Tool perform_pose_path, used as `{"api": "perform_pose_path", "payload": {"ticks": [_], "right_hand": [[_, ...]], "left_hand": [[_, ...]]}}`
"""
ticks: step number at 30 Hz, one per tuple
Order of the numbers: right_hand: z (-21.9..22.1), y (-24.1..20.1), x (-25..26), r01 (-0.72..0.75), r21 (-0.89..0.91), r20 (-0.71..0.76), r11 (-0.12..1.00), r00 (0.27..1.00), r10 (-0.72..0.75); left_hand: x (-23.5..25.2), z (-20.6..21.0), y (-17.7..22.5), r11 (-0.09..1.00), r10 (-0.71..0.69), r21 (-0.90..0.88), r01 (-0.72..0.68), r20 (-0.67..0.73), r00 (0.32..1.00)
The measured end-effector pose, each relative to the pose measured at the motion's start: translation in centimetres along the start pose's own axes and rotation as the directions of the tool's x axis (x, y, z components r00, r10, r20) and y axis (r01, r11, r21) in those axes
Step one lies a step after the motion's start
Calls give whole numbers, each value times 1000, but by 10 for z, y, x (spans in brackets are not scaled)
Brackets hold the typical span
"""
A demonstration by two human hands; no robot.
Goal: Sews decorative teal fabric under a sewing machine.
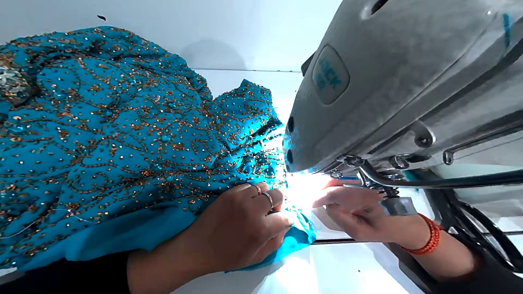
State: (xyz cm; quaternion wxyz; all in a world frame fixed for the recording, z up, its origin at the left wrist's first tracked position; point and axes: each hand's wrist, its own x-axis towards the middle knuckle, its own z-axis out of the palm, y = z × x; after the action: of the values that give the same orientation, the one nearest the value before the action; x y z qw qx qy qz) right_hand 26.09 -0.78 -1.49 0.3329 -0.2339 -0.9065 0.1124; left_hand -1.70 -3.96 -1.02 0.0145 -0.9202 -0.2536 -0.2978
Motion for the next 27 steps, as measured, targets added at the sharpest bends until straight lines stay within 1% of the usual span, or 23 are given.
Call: {"api": "perform_pose_path", "payload": {"ticks": [5, 14, 23, 27], "right_hand": [[0, -4, 3, 18, 19, 28, 1000, 999, -18], [0, -6, 4, 36, -1, 50, 999, 998, -36], [1, -7, 5, 45, 6, 54, 999, 998, -45], [3, -6, 5, 61, 36, 38, 998, 997, -62]], "left_hand": [[0, 1, 0, 1000, -7, -15, 7, -7, 1000], [0, 1, -1, 1000, -8, -9, 7, -6, 1000], [0, 1, -1, 1000, -9, -16, 9, -6, 1000], [0, 0, 0, 1000, -13, -21, 13, -9, 1000]]}}
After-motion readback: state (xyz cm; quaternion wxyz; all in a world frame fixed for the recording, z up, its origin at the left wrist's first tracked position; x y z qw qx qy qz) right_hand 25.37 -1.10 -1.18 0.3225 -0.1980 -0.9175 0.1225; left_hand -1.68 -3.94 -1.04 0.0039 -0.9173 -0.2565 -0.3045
